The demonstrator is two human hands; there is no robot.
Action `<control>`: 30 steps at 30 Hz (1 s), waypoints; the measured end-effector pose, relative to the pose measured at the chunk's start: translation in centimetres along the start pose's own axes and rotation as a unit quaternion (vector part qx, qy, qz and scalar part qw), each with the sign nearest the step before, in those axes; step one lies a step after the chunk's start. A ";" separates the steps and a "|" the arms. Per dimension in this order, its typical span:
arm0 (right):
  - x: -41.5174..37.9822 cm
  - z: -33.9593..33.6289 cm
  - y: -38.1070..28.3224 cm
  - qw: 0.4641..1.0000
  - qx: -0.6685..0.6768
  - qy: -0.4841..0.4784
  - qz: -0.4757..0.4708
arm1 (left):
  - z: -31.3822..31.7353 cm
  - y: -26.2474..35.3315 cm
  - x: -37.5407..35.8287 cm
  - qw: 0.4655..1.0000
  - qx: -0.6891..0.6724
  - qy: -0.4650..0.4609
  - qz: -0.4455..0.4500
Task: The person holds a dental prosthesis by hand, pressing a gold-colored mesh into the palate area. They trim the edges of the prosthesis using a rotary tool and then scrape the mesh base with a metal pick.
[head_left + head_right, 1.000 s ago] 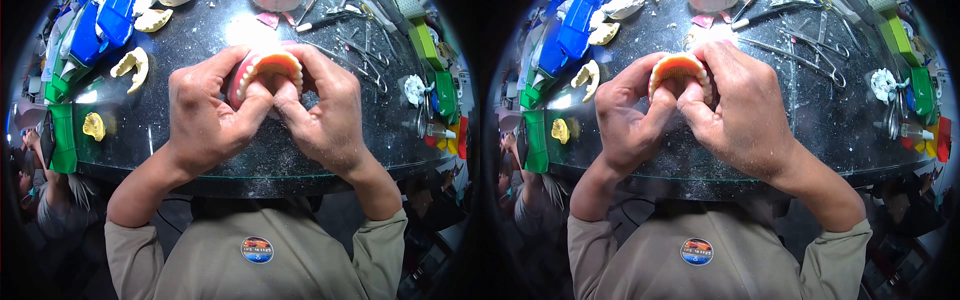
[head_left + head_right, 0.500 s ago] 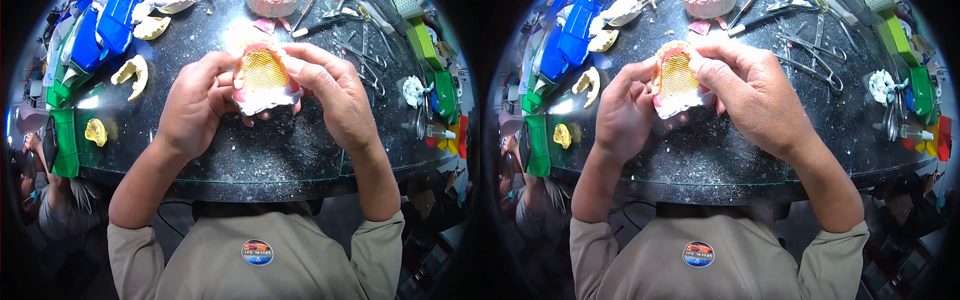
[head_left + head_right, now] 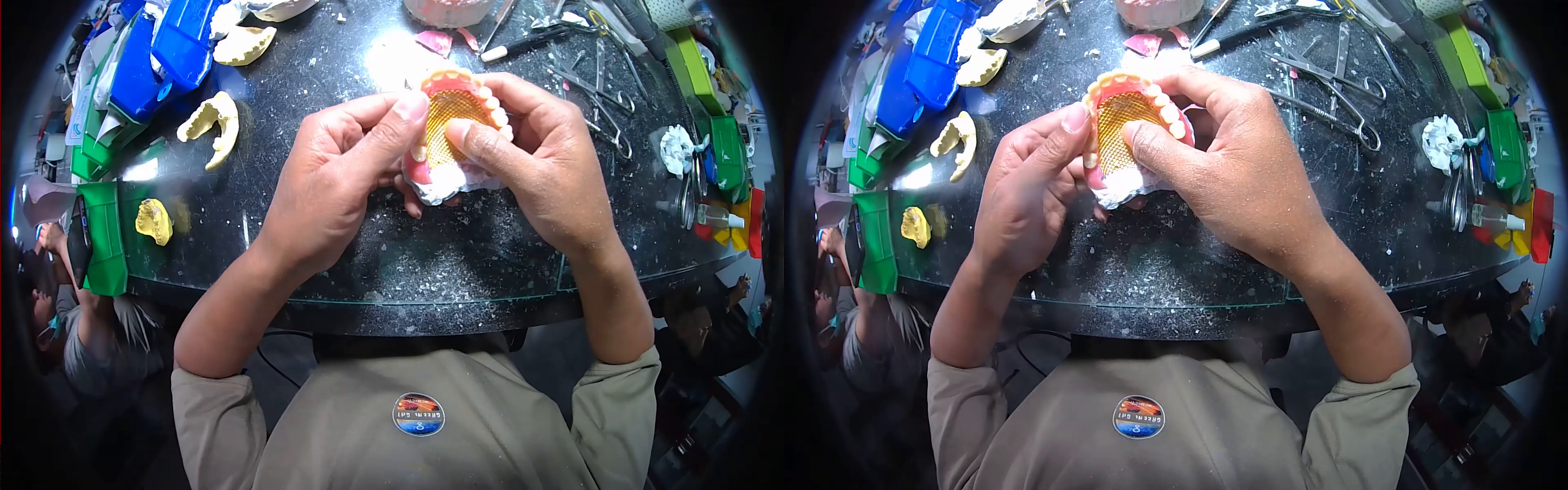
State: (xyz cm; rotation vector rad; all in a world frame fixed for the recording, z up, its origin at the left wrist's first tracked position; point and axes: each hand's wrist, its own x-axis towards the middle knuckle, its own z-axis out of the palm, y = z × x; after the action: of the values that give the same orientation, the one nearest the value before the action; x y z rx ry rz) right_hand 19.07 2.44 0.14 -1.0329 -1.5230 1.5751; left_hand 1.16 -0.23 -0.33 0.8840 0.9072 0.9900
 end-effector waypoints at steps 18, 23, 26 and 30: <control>-0.7 1.7 0.2 0.992 -0.074 0.036 -0.096 | 1.2 -0.5 -1.2 0.949 0.248 0.055 0.186; -1.3 1.9 0.0 0.982 -0.134 0.041 -0.127 | 0.7 -0.5 -1.4 0.918 0.316 0.043 0.236; -1.4 2.0 0.1 0.980 -0.137 0.041 -0.140 | 0.6 -0.3 -1.6 0.899 0.356 0.042 0.253; -1.1 1.7 0.1 0.982 -0.134 0.029 -0.127 | 0.5 -1.0 -0.7 0.898 0.317 0.065 0.297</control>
State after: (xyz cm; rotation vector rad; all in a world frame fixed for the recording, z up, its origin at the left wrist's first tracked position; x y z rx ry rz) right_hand 18.03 0.68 0.15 -0.9720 -1.7826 1.1791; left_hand 1.70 -1.28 -0.90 1.7384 1.1275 1.3047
